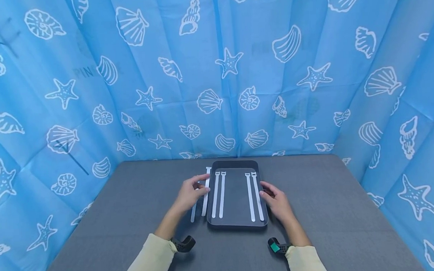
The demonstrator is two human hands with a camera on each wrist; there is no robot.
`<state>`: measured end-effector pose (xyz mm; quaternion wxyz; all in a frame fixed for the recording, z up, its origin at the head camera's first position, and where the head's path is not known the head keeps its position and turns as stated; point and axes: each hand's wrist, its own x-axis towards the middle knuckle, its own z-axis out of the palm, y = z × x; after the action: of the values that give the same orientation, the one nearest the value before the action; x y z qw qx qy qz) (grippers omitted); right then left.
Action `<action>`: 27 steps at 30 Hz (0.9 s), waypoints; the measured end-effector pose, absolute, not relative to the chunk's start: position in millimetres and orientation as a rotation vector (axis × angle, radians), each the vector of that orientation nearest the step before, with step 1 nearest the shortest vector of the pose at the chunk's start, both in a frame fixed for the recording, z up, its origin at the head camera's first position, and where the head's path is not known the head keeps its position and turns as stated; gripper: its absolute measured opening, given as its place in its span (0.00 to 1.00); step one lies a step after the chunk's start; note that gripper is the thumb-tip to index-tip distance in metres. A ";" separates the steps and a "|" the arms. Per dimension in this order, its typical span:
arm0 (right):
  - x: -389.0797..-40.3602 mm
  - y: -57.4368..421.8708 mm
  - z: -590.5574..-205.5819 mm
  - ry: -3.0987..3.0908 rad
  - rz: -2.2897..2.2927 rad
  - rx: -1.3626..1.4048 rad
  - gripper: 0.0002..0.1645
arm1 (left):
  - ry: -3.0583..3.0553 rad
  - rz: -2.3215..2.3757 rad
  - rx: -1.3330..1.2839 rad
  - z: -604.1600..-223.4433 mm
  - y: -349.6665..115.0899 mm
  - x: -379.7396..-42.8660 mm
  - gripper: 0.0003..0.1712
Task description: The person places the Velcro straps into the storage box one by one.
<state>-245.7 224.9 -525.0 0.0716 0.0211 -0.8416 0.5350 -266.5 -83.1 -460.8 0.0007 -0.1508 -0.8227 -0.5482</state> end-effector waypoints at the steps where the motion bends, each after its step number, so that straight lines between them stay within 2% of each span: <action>1: -245.6 224.9 -524.9 -2.528 1.609 0.065 0.27 | -2.587 -1.720 -0.477 -460.4 -81.2 -266.8 0.26; 27: -244.7 225.4 -525.3 -2.511 1.620 0.089 0.26 | -2.425 -2.010 -0.531 -457.3 -28.9 -267.4 0.23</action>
<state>-244.7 225.4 -525.3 0.0760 0.0298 -0.8375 0.5403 -267.4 -28.9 -457.3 -0.0266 -0.1663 -0.7589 -0.6291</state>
